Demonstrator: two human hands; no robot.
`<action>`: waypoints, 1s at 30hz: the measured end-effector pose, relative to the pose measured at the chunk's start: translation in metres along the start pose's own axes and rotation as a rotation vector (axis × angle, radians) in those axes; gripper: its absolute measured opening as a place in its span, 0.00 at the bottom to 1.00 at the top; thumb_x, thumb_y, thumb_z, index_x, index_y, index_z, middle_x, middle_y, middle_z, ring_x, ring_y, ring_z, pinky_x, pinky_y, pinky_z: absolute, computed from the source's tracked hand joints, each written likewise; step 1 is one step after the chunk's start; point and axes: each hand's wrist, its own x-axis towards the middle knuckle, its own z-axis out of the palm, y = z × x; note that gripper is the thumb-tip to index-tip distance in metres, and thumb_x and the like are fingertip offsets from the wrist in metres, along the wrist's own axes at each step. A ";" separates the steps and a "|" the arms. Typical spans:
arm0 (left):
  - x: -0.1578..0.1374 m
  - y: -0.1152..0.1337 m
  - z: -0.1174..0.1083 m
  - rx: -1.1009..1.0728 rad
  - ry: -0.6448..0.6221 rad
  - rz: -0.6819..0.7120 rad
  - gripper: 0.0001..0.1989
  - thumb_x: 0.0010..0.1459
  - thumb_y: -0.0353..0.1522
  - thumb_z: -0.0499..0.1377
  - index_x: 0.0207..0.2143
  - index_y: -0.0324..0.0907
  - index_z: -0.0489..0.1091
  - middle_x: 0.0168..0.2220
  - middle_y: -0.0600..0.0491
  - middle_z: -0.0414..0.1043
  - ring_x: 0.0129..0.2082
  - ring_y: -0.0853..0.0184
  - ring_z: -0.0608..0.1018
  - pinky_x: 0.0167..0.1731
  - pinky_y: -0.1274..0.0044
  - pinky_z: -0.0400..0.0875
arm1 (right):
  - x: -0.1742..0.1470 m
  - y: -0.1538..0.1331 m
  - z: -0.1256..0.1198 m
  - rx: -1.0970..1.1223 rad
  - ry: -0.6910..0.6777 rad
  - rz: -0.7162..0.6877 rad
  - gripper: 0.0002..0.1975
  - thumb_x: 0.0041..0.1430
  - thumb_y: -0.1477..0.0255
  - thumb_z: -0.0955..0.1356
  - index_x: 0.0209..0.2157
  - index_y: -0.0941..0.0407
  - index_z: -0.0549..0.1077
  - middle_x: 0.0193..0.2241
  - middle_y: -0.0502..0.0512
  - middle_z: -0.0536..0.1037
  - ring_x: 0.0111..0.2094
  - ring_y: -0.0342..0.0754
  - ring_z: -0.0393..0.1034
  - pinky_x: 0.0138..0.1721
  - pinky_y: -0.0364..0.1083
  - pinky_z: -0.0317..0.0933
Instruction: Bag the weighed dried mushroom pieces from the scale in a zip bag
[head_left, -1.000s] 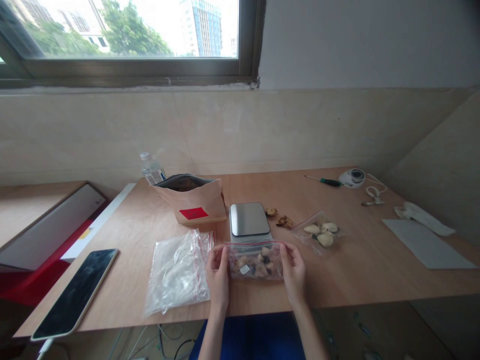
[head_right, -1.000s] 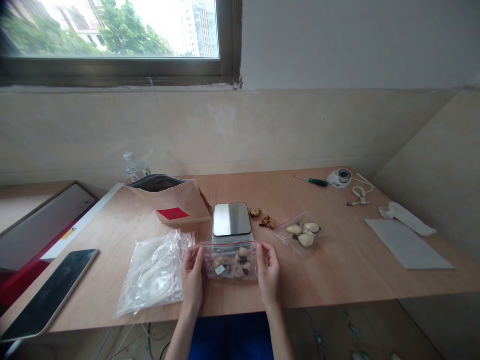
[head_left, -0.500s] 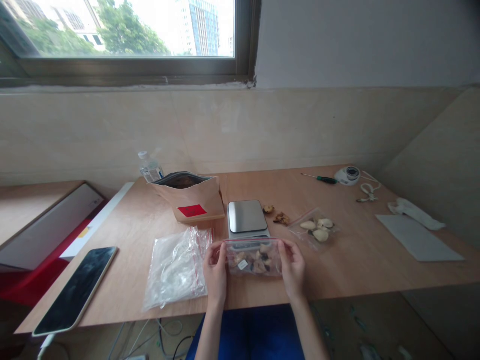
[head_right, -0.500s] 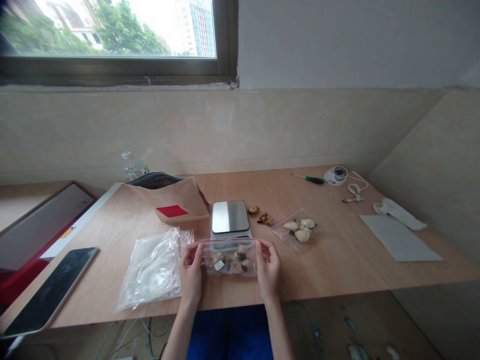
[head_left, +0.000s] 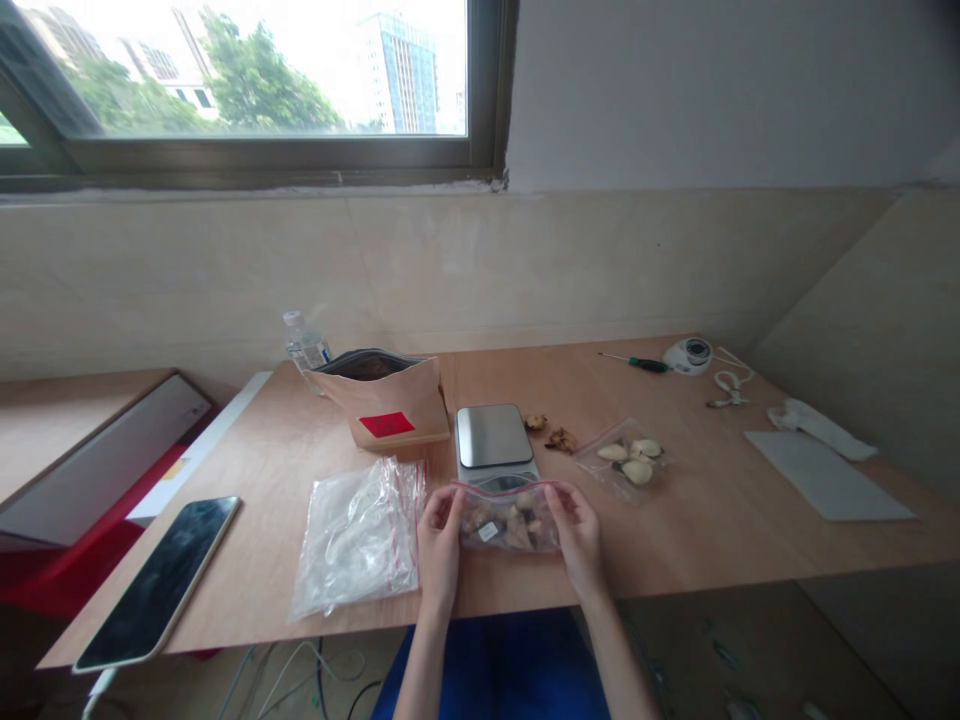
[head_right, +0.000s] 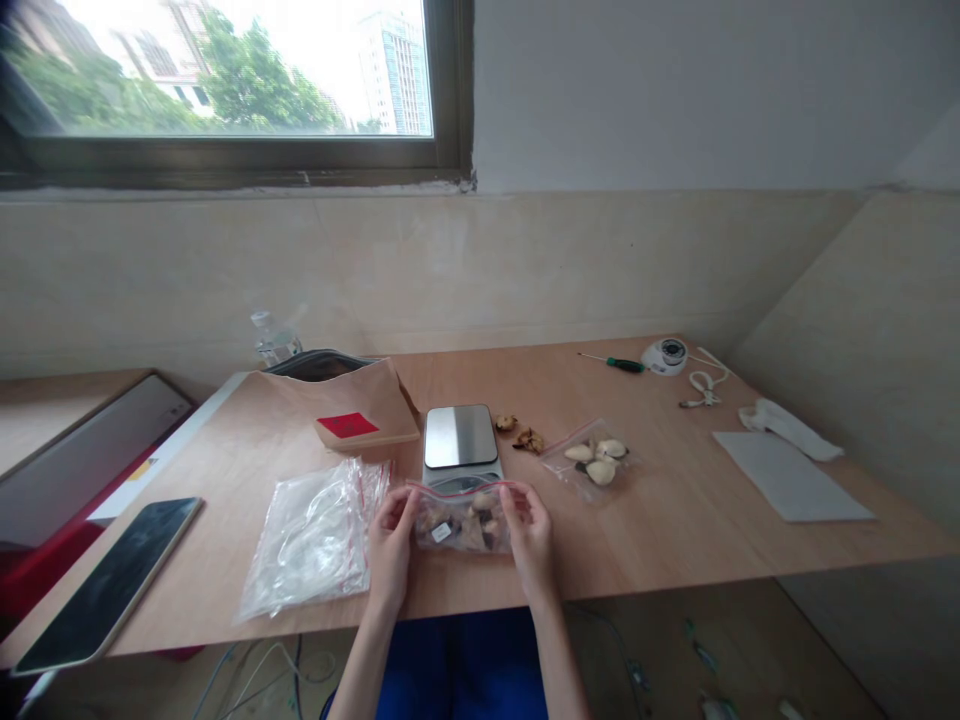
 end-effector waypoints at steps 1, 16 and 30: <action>0.000 -0.001 0.000 -0.015 -0.002 -0.002 0.13 0.54 0.41 0.60 0.33 0.40 0.71 0.33 0.53 0.73 0.35 0.68 0.74 0.37 0.80 0.66 | 0.000 0.001 -0.001 -0.006 -0.010 0.005 0.18 0.51 0.57 0.69 0.35 0.57 0.73 0.32 0.56 0.79 0.33 0.50 0.74 0.34 0.45 0.67; -0.009 0.000 0.009 -0.039 0.115 0.002 0.15 0.54 0.42 0.60 0.34 0.39 0.70 0.33 0.52 0.72 0.34 0.67 0.73 0.35 0.79 0.67 | -0.002 -0.003 -0.004 -0.173 0.075 -0.170 0.16 0.55 0.58 0.66 0.35 0.58 0.73 0.33 0.58 0.78 0.36 0.52 0.73 0.38 0.50 0.66; -0.019 0.034 0.008 0.065 -0.058 0.164 0.10 0.55 0.38 0.60 0.33 0.40 0.71 0.32 0.50 0.73 0.35 0.65 0.75 0.34 0.78 0.69 | -0.001 -0.096 0.034 -0.746 -0.557 -0.865 0.06 0.61 0.72 0.65 0.29 0.54 0.72 0.26 0.49 0.77 0.33 0.46 0.68 0.46 0.50 0.53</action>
